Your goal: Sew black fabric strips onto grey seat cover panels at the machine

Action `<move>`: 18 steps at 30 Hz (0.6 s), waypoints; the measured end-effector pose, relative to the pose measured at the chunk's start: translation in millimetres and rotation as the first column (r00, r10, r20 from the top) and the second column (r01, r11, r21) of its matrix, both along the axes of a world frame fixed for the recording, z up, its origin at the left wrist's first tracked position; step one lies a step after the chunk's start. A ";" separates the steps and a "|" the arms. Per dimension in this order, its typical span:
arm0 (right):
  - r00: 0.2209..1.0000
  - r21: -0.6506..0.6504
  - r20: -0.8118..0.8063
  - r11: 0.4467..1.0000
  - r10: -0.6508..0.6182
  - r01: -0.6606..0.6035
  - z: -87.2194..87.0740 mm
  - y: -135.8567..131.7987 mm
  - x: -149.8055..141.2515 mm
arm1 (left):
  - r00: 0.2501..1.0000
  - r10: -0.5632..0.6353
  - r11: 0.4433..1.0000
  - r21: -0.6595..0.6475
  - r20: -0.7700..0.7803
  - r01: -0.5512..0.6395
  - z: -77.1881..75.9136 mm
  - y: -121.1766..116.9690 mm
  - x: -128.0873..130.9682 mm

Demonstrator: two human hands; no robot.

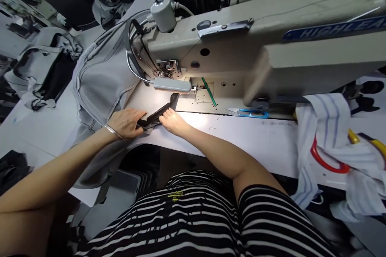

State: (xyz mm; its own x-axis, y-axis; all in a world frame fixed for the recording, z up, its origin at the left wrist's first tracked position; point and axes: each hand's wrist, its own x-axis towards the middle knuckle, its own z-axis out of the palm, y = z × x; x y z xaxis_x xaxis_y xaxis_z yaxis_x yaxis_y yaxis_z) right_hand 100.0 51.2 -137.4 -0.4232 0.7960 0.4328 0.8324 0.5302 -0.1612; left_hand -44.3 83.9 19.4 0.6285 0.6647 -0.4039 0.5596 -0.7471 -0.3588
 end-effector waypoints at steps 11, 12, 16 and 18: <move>0.999 -0.064 0.017 0.998 0.029 -0.028 0.4 0.3 0.3 | 0.965 0.221 0.969 -0.144 0.141 -0.201 -34.1 35.5 95.4; 0.999 -0.073 0.016 0.997 0.032 -0.030 0.8 0.6 -0.1 | 0.952 0.238 0.965 -0.161 0.190 -0.209 -38.6 36.1 94.1; 0.999 -0.078 0.012 0.996 0.033 -0.032 1.7 1.3 -1.6 | 0.879 0.352 0.929 -0.234 0.321 -0.286 -54.0 37.5 85.9; 1.000 -0.061 0.008 0.998 0.024 -0.023 2.0 0.8 -1.8 | 0.861 0.281 0.952 -0.236 0.423 -0.195 -61.4 40.2 82.2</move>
